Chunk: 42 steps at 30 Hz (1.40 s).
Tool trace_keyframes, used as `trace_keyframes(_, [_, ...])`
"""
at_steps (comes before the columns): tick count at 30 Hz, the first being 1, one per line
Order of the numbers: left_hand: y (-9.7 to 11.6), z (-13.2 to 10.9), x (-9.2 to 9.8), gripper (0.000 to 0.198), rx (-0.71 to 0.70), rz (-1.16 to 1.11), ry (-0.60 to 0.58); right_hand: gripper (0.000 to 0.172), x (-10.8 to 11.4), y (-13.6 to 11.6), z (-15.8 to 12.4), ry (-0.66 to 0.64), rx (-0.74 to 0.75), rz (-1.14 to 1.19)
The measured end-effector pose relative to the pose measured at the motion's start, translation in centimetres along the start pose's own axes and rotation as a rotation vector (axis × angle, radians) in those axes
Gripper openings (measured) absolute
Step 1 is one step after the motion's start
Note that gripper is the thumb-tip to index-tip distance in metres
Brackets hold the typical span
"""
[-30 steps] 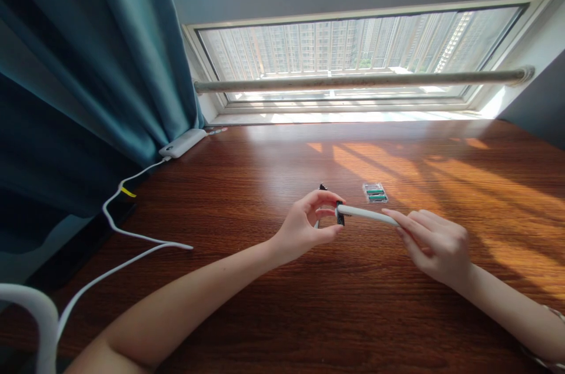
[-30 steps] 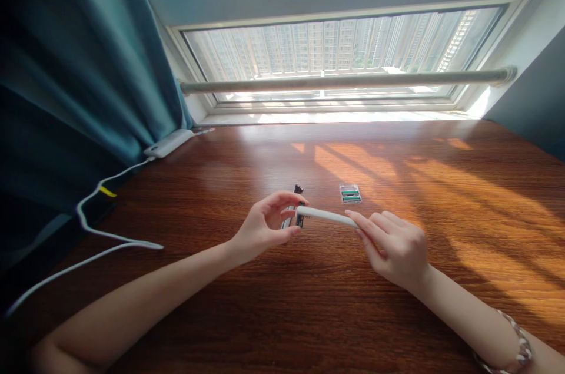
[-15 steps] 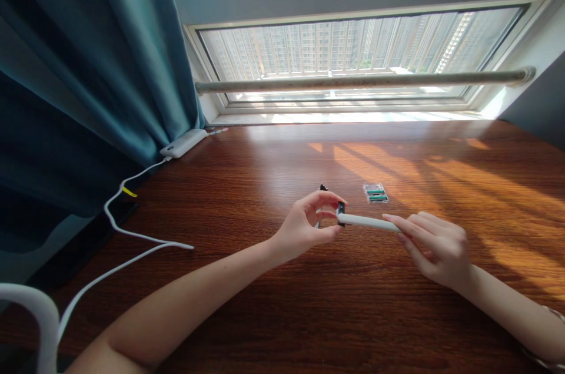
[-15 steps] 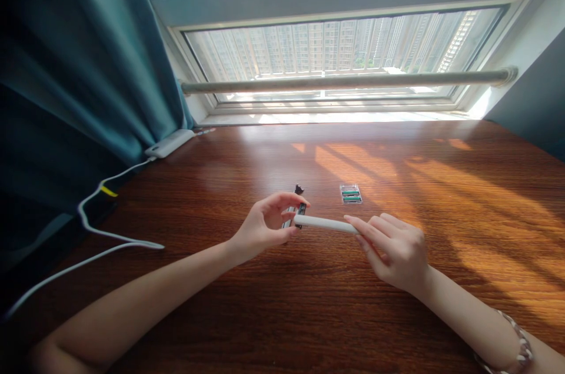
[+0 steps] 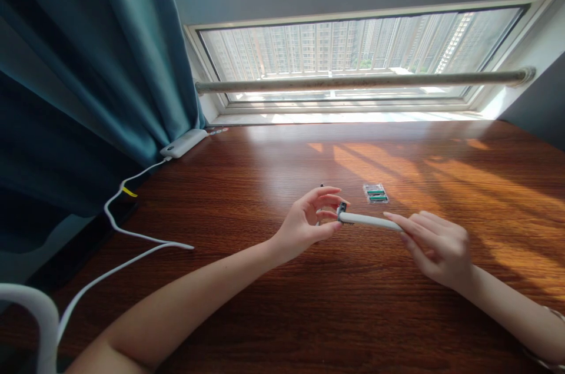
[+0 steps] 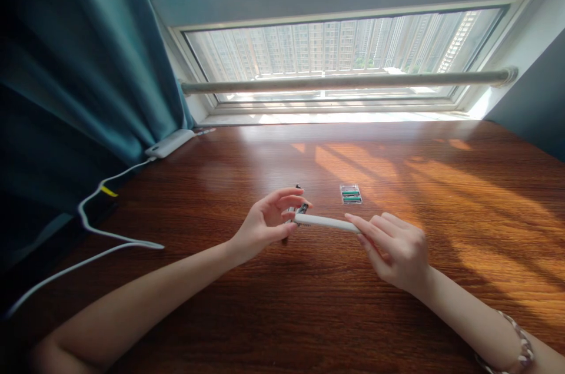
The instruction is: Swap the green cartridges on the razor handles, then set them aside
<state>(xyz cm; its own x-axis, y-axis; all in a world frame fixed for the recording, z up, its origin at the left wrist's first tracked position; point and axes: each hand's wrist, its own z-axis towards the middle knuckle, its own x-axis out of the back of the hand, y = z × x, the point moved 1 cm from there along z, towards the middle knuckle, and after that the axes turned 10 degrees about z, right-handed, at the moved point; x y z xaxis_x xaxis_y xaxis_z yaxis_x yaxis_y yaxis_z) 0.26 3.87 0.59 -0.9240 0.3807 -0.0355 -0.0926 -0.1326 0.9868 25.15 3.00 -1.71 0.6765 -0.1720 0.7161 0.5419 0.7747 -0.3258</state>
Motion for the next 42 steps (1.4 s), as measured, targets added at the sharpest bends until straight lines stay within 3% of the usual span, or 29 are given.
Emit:
trace_keyframes(5, [-0.04, 0.12, 0.01, 0.053, -0.025, 0.018, 0.029, 0.043, 0.23, 0.04, -0.01, 0.042, -0.041, -0.071])
trace_keyframes(10, [-0.11, 0.10, -0.03, 0.055, -0.082, 0.081, 0.013, 0.049, 0.26, -0.25, 0.09, -0.023, 0.039, -0.023])
trace_keyframes(15, [-0.32, -0.02, -0.01, 0.059, -0.092, 0.162, 0.037, 0.045, 0.32, -0.05, 0.13, 0.059, -0.022, -0.115])
trace_keyframes(20, [-0.11, -0.20, -0.05, 0.057, -0.138, 0.239, 0.020, 0.049, 0.28, -0.05, 0.07, -0.011, 0.053, -0.100])
trace_keyframes(23, [-0.05, -0.28, -0.10, 0.059, -0.156, 0.299, 0.034, 0.047, 0.35, -0.13, 0.11, 0.043, -0.004, -0.191])
trace_keyframes(28, [-0.04, -0.25, -0.14, 0.058, -0.180, 0.315, 0.032, 0.048, 0.38, -0.31, 0.07, 0.014, 0.057, -0.140])
trace_keyframes(32, [-0.08, -0.21, -0.06, 0.059, -0.148, 0.318, 0.046, 0.048, 0.40, -0.13, 0.12, 0.079, -0.011, -0.204])
trace_keyframes(42, [-0.19, -0.11, -0.29, 0.054, 0.007, -0.045, -0.033, 0.049, 0.30, 0.02, -0.01, 0.039, 0.007, -0.158])
